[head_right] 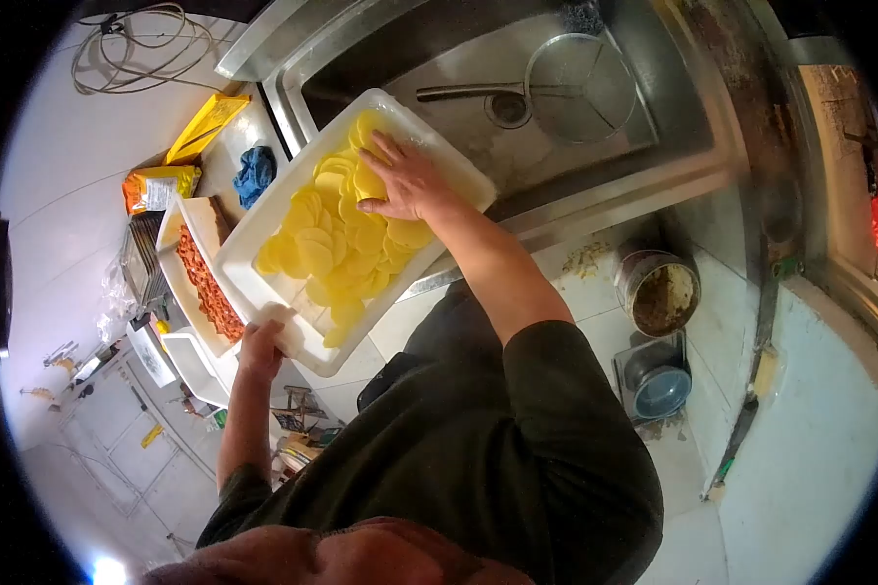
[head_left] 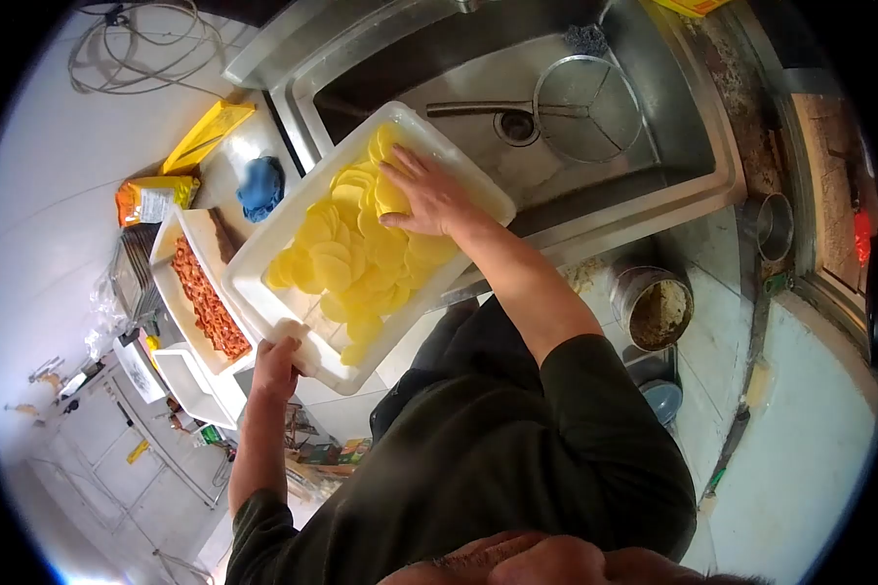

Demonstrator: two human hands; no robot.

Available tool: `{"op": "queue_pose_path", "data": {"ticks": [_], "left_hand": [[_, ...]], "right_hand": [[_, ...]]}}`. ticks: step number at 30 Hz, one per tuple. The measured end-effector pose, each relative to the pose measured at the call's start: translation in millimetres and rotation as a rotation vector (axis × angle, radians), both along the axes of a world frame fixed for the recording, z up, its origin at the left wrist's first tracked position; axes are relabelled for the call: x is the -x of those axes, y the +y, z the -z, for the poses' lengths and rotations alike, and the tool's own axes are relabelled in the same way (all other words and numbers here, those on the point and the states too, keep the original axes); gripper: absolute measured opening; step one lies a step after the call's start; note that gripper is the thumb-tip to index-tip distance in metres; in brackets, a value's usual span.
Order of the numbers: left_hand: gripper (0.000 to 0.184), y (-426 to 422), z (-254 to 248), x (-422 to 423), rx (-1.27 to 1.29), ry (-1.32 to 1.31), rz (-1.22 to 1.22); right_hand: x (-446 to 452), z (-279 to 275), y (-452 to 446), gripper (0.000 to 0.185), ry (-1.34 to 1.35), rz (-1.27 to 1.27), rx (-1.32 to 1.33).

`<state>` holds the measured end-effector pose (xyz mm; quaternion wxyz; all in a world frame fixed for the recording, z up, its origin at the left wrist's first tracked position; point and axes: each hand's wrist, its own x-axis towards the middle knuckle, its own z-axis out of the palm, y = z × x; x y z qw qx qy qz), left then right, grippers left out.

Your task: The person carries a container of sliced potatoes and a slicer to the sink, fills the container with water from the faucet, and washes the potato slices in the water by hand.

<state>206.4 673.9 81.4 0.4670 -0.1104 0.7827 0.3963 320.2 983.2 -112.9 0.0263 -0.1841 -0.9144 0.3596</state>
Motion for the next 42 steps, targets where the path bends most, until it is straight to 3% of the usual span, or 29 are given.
{"op": "queue_pose_path", "data": {"ticks": [12, 15, 27, 33, 42], "left_hand": [[0.031, 12, -11, 5, 0.04, 0.066, 0.018], [0.031, 21, -19, 5, 0.085, 0.065, 0.024], [0.026, 46, -40, 9, 0.105, 0.099, 0.129], [0.024, 63, -49, 4, 0.197, 0.165, 0.077], [0.026, 86, -60, 7, 0.211, 0.176, 0.169]], "right_hand": [[-4, 8, -8, 0.087, 0.176, 0.115, 0.135], [-2, 14, -10, 0.09, 0.14, 0.11, 0.069], [-8, 7, -10, 0.083, 0.132, 0.153, 0.238], [-6, 18, -10, 0.088, 0.087, 0.137, 0.167], [-17, 18, 1, 0.079, 0.212, 0.183, 0.314]]}}
